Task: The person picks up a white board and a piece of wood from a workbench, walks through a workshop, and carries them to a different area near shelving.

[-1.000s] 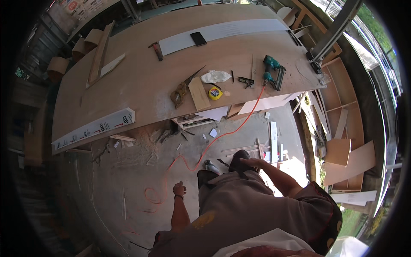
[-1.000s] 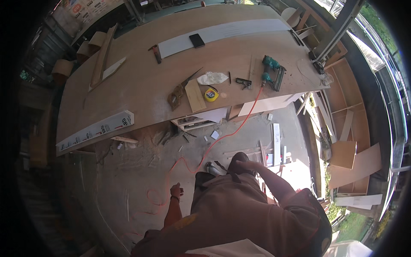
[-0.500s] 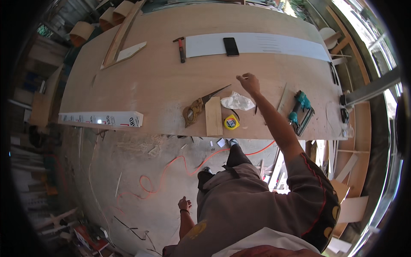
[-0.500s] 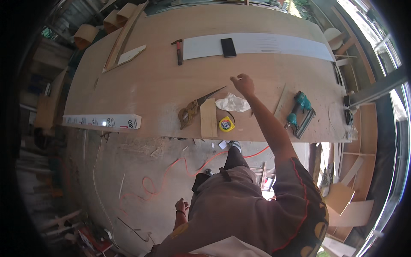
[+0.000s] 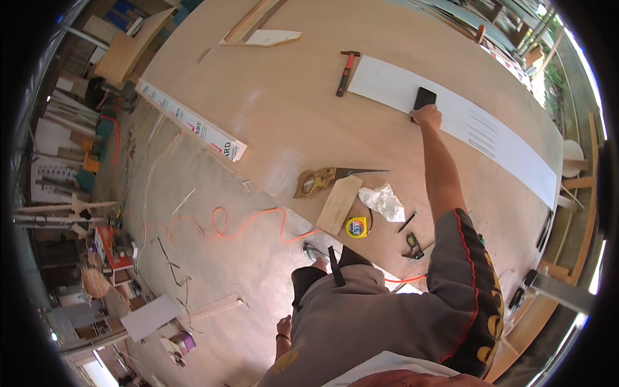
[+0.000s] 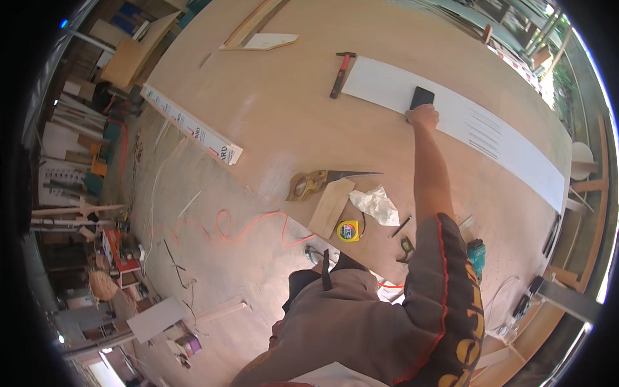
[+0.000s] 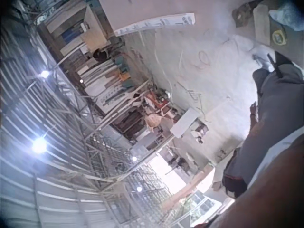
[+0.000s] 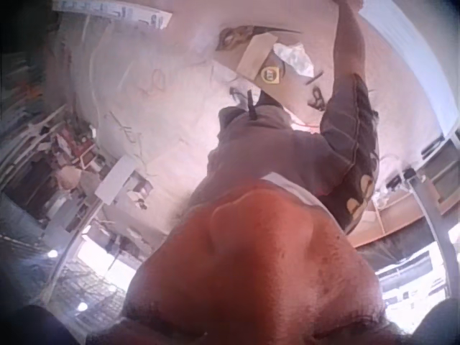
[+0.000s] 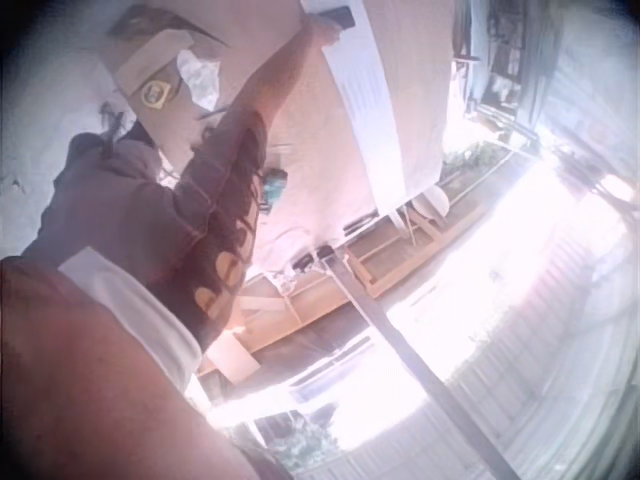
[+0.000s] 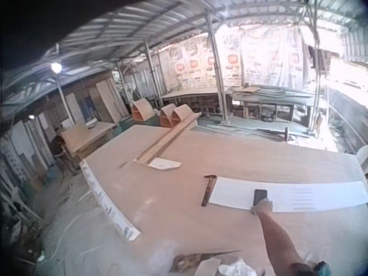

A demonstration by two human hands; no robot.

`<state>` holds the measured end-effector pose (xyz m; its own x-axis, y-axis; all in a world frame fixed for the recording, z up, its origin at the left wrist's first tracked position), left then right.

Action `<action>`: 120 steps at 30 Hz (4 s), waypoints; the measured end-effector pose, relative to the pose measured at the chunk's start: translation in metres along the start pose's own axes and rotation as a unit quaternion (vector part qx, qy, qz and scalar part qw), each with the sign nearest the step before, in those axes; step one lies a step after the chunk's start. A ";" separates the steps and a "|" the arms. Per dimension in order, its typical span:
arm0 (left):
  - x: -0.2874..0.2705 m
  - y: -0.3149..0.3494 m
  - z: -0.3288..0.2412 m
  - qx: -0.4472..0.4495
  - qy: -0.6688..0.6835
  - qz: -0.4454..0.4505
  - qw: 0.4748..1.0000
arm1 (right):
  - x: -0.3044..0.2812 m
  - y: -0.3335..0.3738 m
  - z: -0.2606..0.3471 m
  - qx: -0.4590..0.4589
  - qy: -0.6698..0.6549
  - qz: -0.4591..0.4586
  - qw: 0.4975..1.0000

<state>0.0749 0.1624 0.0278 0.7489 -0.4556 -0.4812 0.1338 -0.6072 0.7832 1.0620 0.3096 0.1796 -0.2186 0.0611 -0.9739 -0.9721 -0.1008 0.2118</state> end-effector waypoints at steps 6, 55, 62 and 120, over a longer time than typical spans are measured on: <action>0.021 0.012 0.045 -0.098 0.011 0.063 0.993 | -0.010 -0.019 -0.011 -0.126 0.055 0.033 0.990; 0.220 0.053 -0.497 0.568 -0.311 -0.064 0.759 | -0.005 0.298 -0.374 0.176 0.031 -0.166 0.970; 0.221 0.060 -0.496 0.575 -0.343 -0.050 0.741 | 0.064 0.342 -0.402 0.209 0.082 -0.106 0.969; 0.254 0.124 -0.458 0.696 -0.246 0.132 0.661 | -0.017 0.391 -0.402 0.171 0.147 -0.396 0.890</action>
<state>0.5790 0.2695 0.1836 0.2789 -0.6143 -0.7382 -0.9434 -0.3189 -0.0911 0.7198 -0.1296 0.2462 0.5298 -0.2889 -0.7974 -0.7913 0.1699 -0.5873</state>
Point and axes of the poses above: each hand's wrist, its own y-axis away from the middle knuckle, its own x-axis out of the palm, z = x × y, the point moved 10 cm from there along -y, towards the middle knuckle, and after that the axes turned 12 degrees about y, right-handed, at the moved point
